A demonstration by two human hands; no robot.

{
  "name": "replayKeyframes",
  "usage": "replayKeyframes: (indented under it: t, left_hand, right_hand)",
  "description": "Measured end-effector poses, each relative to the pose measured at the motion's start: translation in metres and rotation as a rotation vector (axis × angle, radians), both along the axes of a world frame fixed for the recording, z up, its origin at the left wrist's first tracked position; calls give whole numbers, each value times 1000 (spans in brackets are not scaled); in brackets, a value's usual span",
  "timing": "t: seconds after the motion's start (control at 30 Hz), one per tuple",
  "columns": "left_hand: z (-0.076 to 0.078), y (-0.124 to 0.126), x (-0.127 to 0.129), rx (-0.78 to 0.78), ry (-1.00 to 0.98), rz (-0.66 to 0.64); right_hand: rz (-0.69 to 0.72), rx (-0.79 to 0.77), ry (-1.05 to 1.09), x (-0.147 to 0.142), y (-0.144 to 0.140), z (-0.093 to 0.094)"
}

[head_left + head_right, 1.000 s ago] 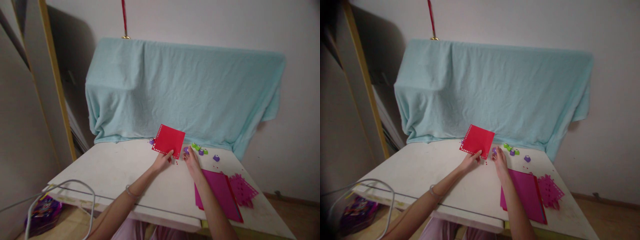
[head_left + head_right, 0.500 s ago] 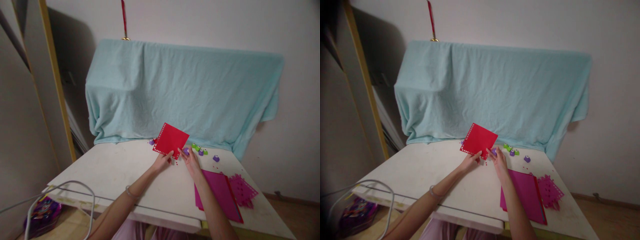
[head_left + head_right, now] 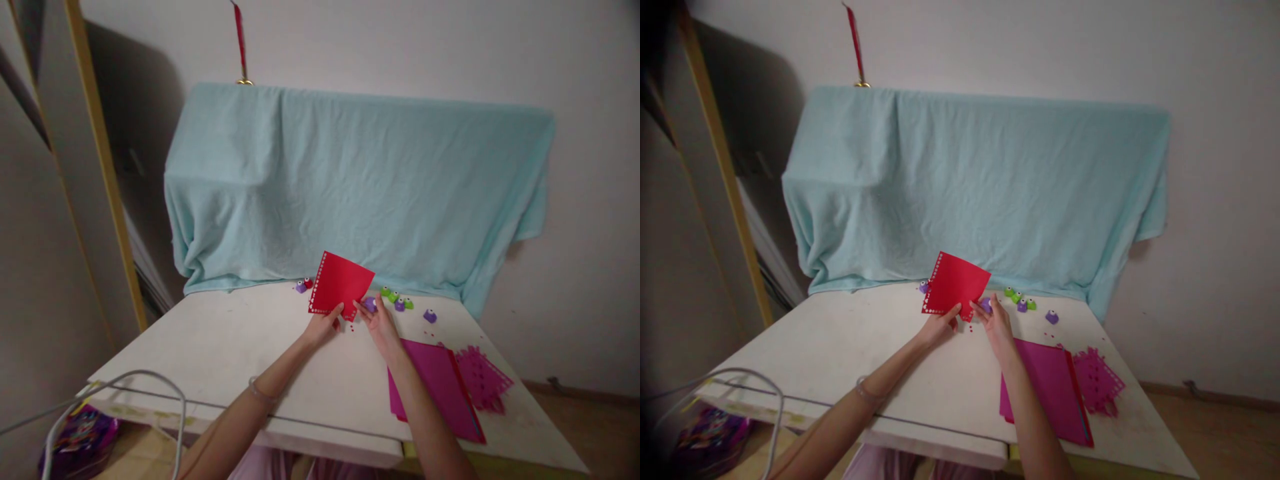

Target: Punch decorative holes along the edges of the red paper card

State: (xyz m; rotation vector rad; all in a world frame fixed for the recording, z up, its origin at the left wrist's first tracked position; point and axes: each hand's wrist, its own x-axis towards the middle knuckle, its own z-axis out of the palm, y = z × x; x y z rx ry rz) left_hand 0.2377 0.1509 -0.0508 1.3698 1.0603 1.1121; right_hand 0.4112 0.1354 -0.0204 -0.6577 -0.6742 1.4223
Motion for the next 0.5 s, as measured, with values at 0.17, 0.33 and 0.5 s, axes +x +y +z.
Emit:
replayKeyframes:
  t: [0.17,0.33,0.5]
  left_hand:
    - [-1,-1,0,7,-19,16]
    - [-4,0,0,14,23,22]
    - [-3,-1,-2,-9,16,12]
  right_hand:
    - [-6,-16,-2,-1,2,-1]
    - [-15,-24,35,-1,3,-3]
    - [-29,-30,39,-1,5,-8]
